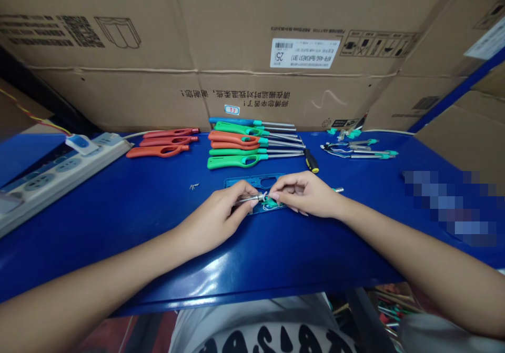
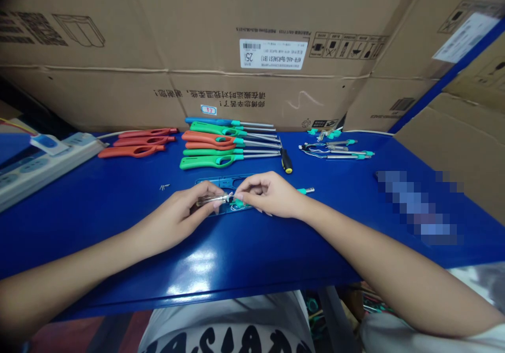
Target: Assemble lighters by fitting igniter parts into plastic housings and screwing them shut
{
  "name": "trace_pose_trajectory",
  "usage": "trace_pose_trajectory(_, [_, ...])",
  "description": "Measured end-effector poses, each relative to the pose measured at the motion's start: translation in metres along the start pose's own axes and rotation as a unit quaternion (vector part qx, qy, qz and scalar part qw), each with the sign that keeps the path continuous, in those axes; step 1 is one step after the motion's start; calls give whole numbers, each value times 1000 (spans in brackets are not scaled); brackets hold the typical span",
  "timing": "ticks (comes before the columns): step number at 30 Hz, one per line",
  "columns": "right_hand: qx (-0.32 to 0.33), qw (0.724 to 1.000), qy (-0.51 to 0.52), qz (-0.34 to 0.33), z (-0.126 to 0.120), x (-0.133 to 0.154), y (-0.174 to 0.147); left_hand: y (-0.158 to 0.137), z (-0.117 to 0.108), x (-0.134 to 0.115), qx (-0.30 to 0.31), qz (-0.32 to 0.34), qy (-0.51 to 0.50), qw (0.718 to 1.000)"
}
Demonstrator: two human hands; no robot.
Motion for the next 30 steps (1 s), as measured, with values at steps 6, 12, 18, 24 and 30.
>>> trace_pose_trajectory(6, [-4, 999, -2, -34, 1, 9, 1, 0, 0, 1, -2, -12, -8, 1000])
trace_pose_trajectory(12, [-23, 999, -1, -50, 1, 8, 3, 0, 4, 6, 0, -21, -33, 999])
trace_pose_trajectory(18, [-37, 999, 5, -30, 3, 2, 2, -1, 5, 9, -19, -22, -27, 999])
trace_pose_trajectory(24, [-43, 999, 16, -18, 4, 0, 2, -2, 6, 10, -23, -25, -37, 999])
trace_pose_trajectory(30, [-50, 998, 49, -3, 5, 2, 2, -1, 7, 10, -42, -20, -60, 997])
Point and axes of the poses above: each hand's wrist, its own y-axis towards the middle knuckle, its own z-axis out of the palm, x = y × z, the point moved 8 cm from there along y, towards the middle knuckle, and after that the axes turned 4 degrees about x, right-handed, at the moved point
